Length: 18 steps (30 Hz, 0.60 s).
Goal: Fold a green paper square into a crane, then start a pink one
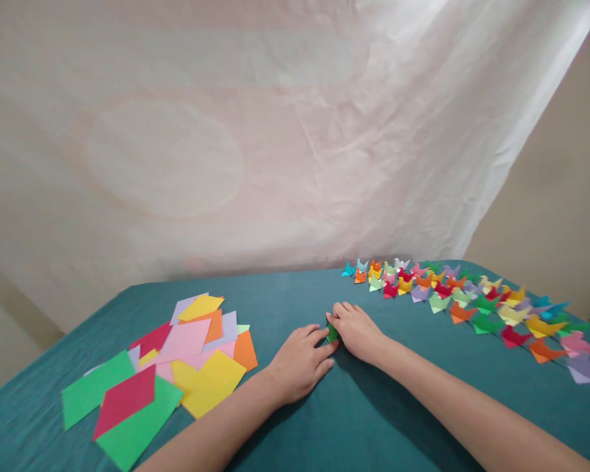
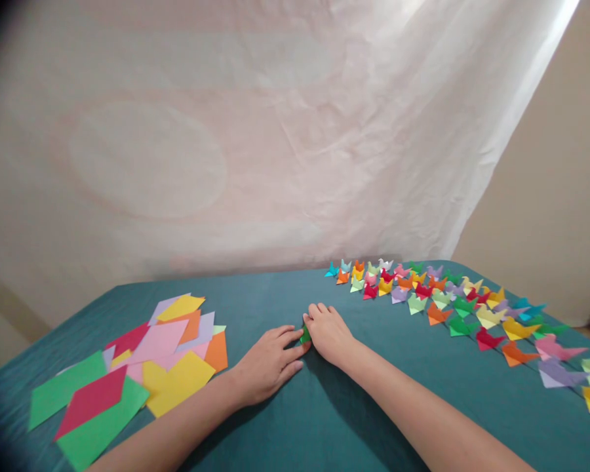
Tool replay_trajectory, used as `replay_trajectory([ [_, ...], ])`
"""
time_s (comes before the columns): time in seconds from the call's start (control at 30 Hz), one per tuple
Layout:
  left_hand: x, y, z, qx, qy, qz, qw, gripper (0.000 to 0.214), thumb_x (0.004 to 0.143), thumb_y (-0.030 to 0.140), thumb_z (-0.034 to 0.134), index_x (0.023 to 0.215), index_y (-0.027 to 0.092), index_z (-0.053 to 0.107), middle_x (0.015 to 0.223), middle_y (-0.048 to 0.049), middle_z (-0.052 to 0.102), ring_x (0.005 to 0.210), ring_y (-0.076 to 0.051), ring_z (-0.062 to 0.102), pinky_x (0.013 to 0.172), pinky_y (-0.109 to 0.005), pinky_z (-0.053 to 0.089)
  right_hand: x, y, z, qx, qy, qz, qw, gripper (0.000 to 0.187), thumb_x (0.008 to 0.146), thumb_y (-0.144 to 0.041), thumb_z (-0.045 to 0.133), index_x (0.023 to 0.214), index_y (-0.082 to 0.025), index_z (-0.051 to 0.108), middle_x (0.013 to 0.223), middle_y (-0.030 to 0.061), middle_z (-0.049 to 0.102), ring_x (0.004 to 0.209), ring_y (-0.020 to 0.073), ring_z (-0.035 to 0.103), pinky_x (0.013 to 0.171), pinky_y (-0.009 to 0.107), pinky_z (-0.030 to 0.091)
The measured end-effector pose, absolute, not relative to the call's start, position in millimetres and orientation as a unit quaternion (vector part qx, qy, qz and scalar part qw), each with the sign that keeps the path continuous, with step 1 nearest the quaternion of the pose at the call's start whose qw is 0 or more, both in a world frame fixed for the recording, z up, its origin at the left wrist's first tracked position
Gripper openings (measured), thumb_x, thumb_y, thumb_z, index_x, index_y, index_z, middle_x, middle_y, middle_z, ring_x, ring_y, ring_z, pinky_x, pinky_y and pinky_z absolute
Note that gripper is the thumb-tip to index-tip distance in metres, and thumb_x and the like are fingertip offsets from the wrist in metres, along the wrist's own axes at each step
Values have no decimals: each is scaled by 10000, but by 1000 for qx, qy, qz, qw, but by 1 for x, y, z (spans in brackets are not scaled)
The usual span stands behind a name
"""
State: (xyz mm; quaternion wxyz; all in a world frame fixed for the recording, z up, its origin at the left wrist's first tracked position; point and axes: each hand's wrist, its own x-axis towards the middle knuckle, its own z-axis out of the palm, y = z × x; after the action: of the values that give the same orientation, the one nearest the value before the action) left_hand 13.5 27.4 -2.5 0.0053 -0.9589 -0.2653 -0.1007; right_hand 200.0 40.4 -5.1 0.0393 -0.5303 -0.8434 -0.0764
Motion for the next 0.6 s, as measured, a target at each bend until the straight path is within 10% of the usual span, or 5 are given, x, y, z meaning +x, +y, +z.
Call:
replay_trajectory([
  [0.6,12,26,0,-960,-263,-99,-9,389,932,365,357,1258,191,478,1329,-76,471,1236,-238,397,1043,-406,297,225,7,-13,-466,-879,-26,98,492,785,-3,363,1221,-162,528,1168,122,558,1071,219,480,893,366,377],
])
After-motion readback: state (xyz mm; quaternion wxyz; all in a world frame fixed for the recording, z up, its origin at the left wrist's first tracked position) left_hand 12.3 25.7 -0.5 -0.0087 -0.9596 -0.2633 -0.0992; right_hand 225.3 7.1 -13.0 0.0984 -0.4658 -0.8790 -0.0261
